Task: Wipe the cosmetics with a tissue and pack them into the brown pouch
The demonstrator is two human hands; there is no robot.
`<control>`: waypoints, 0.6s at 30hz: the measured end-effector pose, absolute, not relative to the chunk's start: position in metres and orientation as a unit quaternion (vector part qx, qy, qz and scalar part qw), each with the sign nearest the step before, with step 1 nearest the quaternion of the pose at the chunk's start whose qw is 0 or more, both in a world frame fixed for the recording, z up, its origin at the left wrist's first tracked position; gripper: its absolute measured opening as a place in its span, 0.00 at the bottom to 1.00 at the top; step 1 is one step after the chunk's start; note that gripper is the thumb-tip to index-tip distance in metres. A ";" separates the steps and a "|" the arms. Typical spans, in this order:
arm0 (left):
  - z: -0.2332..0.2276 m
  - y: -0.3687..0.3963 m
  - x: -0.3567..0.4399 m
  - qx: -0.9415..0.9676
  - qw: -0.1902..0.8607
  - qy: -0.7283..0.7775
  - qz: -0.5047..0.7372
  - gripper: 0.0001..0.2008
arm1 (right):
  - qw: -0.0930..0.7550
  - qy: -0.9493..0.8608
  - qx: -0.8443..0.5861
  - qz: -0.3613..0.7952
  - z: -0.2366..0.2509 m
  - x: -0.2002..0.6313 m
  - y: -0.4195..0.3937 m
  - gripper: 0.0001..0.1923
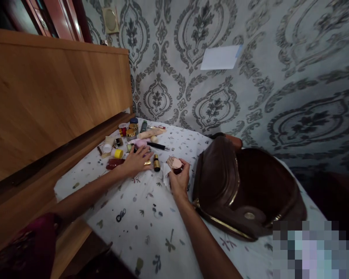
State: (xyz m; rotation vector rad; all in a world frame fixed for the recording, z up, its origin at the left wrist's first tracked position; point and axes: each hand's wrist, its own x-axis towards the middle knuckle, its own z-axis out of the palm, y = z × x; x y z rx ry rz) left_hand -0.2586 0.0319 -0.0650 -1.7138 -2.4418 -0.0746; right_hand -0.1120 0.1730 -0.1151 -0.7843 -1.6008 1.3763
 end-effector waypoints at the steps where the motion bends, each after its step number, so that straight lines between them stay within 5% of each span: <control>1: -0.062 0.030 -0.259 -0.570 0.077 -0.818 -0.037 0.30 | 0.431 -0.644 -0.318 0.546 -0.117 -0.112 0.174 0.31; 7: -0.045 -0.034 -0.302 -0.437 0.118 -0.886 -0.100 0.28 | 0.425 -0.644 -0.314 0.553 -0.121 -0.112 0.175 0.31; 18: -0.045 -0.080 -0.396 -0.407 0.005 -0.901 -0.151 0.31 | 0.408 -0.645 -0.320 0.562 -0.107 -0.111 0.169 0.30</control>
